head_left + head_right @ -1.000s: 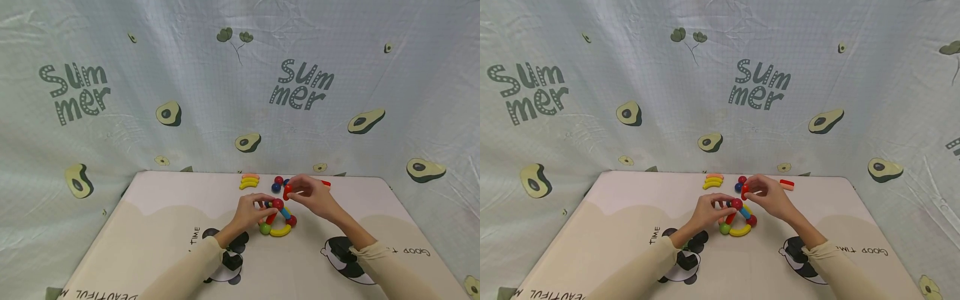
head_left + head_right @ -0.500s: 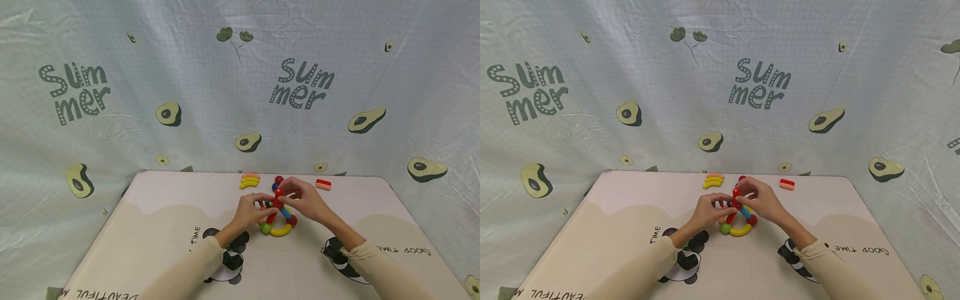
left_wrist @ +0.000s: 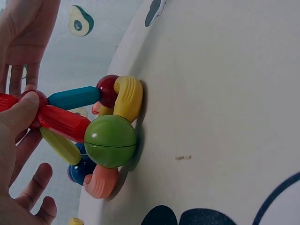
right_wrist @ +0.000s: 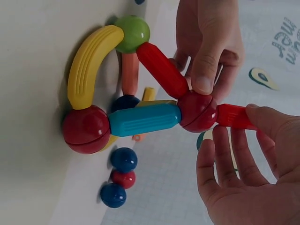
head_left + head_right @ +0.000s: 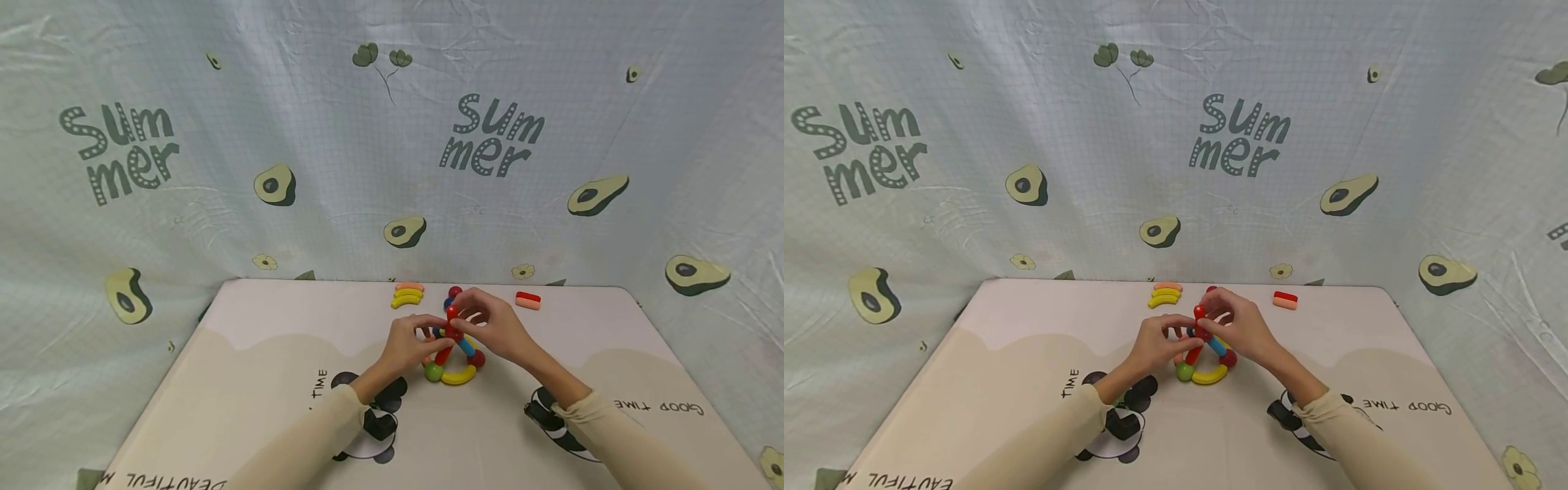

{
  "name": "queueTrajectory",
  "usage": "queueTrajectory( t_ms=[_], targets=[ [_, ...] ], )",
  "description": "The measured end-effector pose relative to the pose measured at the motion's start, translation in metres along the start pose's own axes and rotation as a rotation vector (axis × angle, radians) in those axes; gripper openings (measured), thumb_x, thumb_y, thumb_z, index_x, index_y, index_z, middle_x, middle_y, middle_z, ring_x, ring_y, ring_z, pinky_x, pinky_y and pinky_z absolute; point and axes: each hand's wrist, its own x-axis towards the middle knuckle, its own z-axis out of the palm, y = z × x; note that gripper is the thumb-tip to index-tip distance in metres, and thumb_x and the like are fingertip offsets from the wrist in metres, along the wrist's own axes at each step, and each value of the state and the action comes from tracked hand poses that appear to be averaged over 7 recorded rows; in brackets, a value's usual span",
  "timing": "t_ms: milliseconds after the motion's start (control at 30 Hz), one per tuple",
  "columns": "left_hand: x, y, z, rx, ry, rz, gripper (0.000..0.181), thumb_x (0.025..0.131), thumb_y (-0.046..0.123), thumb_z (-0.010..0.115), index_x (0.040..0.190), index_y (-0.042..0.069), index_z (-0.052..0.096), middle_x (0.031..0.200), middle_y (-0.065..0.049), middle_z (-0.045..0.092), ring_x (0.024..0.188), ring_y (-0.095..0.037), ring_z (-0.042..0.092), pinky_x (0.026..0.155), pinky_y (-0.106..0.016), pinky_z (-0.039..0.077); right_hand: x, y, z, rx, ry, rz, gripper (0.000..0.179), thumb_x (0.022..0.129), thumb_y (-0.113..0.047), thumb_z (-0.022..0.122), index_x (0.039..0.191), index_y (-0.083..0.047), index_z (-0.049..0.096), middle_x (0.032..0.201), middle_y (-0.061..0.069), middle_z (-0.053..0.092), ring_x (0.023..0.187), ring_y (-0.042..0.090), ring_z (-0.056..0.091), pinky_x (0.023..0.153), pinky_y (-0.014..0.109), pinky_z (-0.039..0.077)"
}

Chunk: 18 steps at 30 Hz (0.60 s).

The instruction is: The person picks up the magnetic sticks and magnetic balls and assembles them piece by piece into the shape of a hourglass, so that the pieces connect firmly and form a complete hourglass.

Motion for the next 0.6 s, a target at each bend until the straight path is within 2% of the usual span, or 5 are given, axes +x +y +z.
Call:
queueTrajectory(
  t_ms=[167,333,433,600],
  targets=[
    [0.000,-0.001,0.000,0.005,-0.005,0.012,0.032,0.088,0.023,0.083,0.117,0.009,0.077,0.108,-0.001,0.078,0.089,-0.024,0.064,0.072,-0.024,0.053,0.000,0.001,0.000,-0.015,-0.008,0.004,0.027,0.091,-0.013,0.080,0.114,-0.010,0.066,0.107,0.003,0.071,0.095,0.020,0.070,0.084,0.028,0.058],
    [0.000,-0.002,0.000,-0.001,-0.007,0.022,0.032,0.089,0.023,0.083,0.116,0.008,0.077,0.108,-0.001,0.078,0.088,-0.025,0.064,0.072,-0.024,0.052,0.000,0.002,-0.011,0.009,-0.034,0.011,0.032,0.092,-0.015,0.078,0.122,-0.009,0.067,0.113,0.003,0.071,0.098,0.021,0.069,0.085,0.028,0.057],
    [0.001,-0.001,0.000,0.000,-0.010,0.018,0.032,0.089,0.025,0.083,0.116,0.009,0.077,0.108,-0.001,0.078,0.088,-0.025,0.064,0.072,-0.024,0.051,-0.001,0.006,-0.022,0.011,-0.019,0.025,0.036,0.094,-0.017,0.077,0.127,-0.009,0.066,0.117,0.005,0.071,0.101,0.023,0.069,0.085,0.027,0.057],
    [0.001,0.000,-0.001,0.005,-0.014,0.004,0.033,0.089,0.027,0.083,0.116,0.009,0.077,0.108,0.000,0.077,0.089,-0.023,0.063,0.071,-0.024,0.051,-0.003,0.023,-0.038,-0.064,0.035,0.053,0.039,0.095,-0.018,0.075,0.131,-0.010,0.064,0.121,0.012,0.070,0.101,0.025,0.070,0.084,0.023,0.056]
  ],
)
